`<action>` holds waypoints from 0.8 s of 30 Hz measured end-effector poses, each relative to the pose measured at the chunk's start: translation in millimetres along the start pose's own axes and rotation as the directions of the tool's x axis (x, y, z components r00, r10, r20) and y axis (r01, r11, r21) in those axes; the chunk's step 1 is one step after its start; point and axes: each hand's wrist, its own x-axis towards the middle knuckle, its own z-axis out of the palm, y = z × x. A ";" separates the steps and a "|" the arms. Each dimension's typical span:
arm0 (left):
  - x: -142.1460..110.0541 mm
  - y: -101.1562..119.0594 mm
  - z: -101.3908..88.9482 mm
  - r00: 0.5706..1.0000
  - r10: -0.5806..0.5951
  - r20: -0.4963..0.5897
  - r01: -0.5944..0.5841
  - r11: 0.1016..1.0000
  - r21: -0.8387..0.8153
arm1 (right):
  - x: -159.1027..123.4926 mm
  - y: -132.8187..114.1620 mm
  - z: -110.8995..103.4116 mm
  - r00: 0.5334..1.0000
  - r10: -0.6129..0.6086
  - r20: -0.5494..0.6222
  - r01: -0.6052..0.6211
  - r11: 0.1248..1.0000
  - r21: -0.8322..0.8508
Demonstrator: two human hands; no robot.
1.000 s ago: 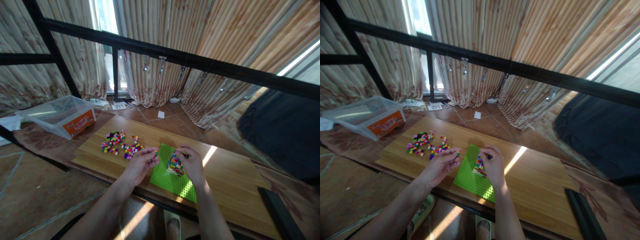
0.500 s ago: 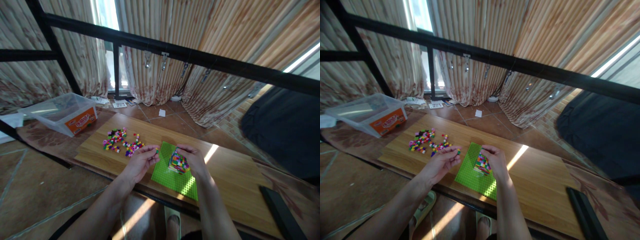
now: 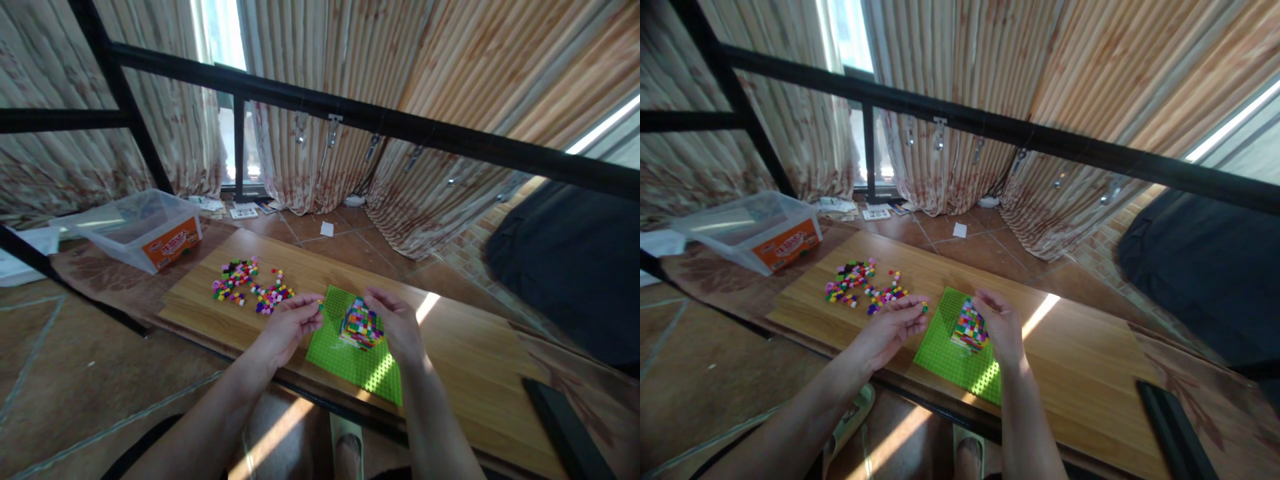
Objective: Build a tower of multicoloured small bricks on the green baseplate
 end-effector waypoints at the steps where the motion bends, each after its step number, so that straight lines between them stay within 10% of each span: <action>1: 0.0 -0.4 0.3 1.000 -0.001 -0.001 0.001 1.000 -0.004 | -1.0 -1.7 -1.5 0.997 -0.057 -0.049 0.056 0.998 -0.011; 5: 0.5 -1.9 1.5 1.000 -0.025 0.003 0.025 0.999 -0.029 | -16.8 -13.8 5.1 0.929 -0.356 -0.104 0.329 0.919 -0.215; 10: 1.1 -5.2 2.6 0.997 -0.072 0.039 0.075 0.994 -0.083 | -43.1 -23.4 31.6 0.807 -0.530 0.262 0.590 0.705 -0.394; 24: 1.1 -11.6 2.1 0.990 -0.108 0.095 0.121 0.983 -0.138 | -46.7 -18.4 43.3 0.696 -0.588 0.412 0.711 0.484 -0.511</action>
